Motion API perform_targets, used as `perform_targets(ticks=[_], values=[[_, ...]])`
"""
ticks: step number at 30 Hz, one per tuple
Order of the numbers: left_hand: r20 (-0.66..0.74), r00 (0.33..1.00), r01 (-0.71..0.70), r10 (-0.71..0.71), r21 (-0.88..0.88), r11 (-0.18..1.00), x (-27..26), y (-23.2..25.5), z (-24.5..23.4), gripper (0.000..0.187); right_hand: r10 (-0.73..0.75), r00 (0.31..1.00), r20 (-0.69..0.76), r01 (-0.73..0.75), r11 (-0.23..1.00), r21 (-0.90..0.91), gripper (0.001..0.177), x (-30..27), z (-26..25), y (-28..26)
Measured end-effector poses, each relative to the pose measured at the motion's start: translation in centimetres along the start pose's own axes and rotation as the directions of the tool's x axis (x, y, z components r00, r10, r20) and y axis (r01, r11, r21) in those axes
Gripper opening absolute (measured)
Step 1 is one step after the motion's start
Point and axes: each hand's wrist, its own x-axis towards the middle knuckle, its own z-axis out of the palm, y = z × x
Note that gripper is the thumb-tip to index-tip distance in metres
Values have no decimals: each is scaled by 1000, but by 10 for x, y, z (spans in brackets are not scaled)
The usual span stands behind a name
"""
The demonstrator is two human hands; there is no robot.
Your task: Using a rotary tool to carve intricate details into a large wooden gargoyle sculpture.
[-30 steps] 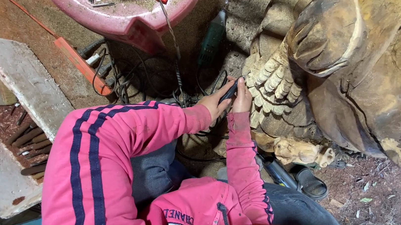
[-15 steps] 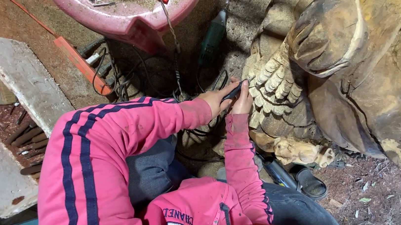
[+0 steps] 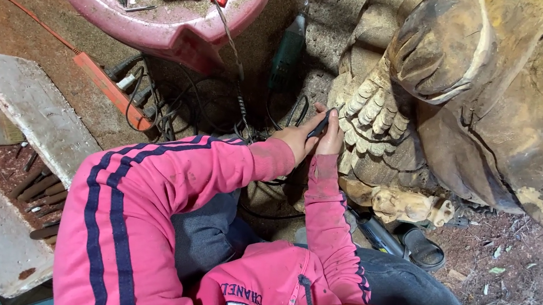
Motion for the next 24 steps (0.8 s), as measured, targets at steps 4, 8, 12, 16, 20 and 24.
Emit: perform_targets(ticks=[4,8,12,16,20,24], values=[[16,1000,-3,2,17,1000,-7,9,-8,60,7,999,33,-6,1000,-26,47,5,-6,3],[20,999,31,-31,-11,999,-24,24,-18,61,57,997,44,-57,998,13,45,2,-1,-10],[18,998,53,-54,7,999,-20,26,-15,62,73,997,-6,-73,997,-28,45,-7,6,-23],[21,999,31,-32,29,999,-13,22,-11,61,94,992,-79,-95,995,-8,47,-14,11,-30],[26,998,54,-55,22,998,-23,28,-21,61,94,995,-36,-94,995,14,43,-10,10,-27],[41,994,97,-98,8,995,-31,36,-28,61,75,995,68,-76,997,12,47,8,-2,-9]])
